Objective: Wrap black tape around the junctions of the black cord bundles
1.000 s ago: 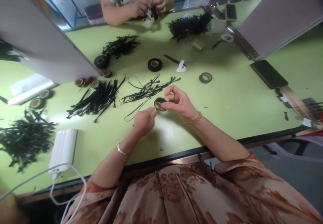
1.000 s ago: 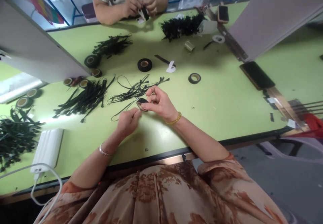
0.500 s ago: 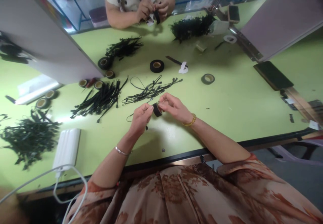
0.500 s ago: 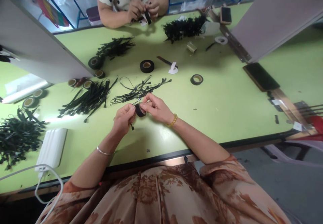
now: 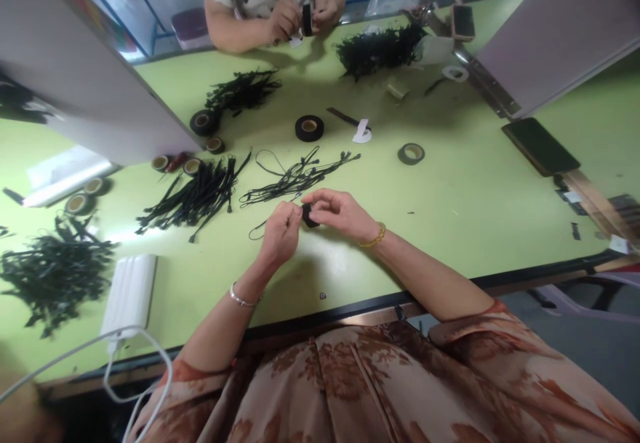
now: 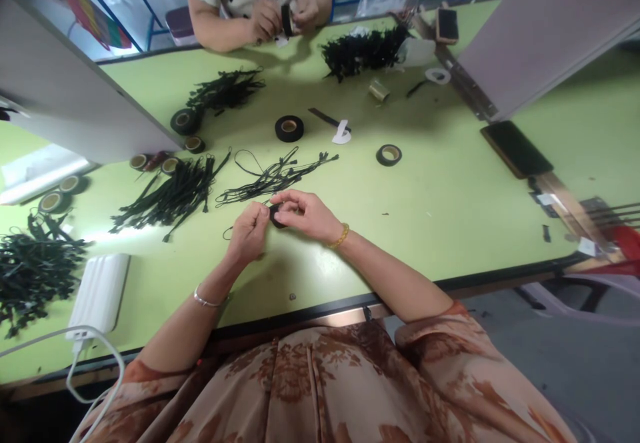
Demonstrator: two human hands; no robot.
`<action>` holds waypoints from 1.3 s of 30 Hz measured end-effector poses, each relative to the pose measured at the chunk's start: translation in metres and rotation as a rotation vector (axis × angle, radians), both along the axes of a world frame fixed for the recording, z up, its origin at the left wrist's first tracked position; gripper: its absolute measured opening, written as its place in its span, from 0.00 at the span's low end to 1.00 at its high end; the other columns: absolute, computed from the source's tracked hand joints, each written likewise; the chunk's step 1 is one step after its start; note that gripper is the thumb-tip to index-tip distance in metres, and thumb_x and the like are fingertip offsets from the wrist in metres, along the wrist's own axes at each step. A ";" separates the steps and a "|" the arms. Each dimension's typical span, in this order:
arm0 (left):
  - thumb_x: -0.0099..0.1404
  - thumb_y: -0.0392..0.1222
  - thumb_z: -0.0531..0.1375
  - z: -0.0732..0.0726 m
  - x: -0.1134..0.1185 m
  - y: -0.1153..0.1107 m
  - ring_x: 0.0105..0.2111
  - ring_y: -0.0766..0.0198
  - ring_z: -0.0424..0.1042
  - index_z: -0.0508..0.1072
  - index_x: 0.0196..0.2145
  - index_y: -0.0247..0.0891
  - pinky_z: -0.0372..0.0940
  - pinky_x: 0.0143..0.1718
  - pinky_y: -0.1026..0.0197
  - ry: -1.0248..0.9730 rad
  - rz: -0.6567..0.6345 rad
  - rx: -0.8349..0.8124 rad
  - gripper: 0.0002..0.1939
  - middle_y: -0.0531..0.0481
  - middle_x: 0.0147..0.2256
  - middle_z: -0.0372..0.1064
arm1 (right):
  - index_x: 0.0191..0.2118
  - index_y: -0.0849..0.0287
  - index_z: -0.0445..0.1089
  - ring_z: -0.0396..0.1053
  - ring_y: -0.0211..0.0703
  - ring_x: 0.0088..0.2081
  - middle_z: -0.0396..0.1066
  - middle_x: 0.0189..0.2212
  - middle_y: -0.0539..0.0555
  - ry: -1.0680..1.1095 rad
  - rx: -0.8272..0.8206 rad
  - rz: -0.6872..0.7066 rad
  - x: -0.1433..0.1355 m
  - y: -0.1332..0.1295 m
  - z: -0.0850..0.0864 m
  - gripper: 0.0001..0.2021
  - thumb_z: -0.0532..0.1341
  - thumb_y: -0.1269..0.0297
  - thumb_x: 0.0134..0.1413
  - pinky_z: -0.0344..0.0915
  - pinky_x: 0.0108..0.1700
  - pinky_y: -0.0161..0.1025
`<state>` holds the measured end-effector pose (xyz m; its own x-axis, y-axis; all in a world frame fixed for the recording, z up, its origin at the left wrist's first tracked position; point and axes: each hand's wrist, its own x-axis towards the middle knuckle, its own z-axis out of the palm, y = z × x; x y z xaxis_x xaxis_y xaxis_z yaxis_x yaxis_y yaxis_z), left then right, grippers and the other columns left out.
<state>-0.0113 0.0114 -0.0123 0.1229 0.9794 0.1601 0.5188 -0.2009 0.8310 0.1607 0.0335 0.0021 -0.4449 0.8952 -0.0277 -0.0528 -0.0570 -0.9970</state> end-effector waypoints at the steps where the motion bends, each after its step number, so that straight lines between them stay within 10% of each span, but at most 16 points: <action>1: 0.70 0.45 0.48 0.000 0.001 -0.001 0.29 0.66 0.61 0.60 0.26 0.39 0.59 0.33 0.62 0.009 -0.001 -0.016 0.15 0.53 0.27 0.62 | 0.44 0.60 0.71 0.67 0.36 0.28 0.69 0.25 0.47 -0.034 -0.004 -0.007 -0.002 -0.001 -0.002 0.15 0.65 0.63 0.49 0.65 0.35 0.37; 7: 0.69 0.41 0.49 0.005 0.004 -0.009 0.27 0.65 0.66 0.62 0.39 0.40 0.59 0.32 0.62 0.060 0.050 -0.057 0.05 0.53 0.27 0.68 | 0.42 0.60 0.68 0.70 0.38 0.27 0.65 0.20 0.44 -0.070 -0.072 -0.097 -0.013 -0.007 -0.008 0.14 0.62 0.65 0.47 0.65 0.35 0.38; 12: 0.69 0.40 0.48 0.003 0.003 -0.008 0.32 0.63 0.66 0.65 0.34 0.39 0.60 0.35 0.60 0.217 0.059 0.082 0.09 0.48 0.33 0.67 | 0.41 0.60 0.69 0.67 0.37 0.25 0.65 0.20 0.44 -0.162 -0.003 -0.122 -0.016 -0.011 -0.007 0.14 0.62 0.66 0.46 0.63 0.33 0.37; 39: 0.62 0.48 0.57 0.010 -0.008 -0.001 0.21 0.69 0.59 0.63 0.29 0.39 0.54 0.24 0.66 -0.105 -0.070 -0.245 0.11 0.57 0.21 0.62 | 0.32 0.58 0.65 0.72 0.38 0.24 0.74 0.20 0.48 -0.041 -0.171 -0.021 -0.017 -0.013 -0.011 0.10 0.65 0.62 0.46 0.67 0.32 0.36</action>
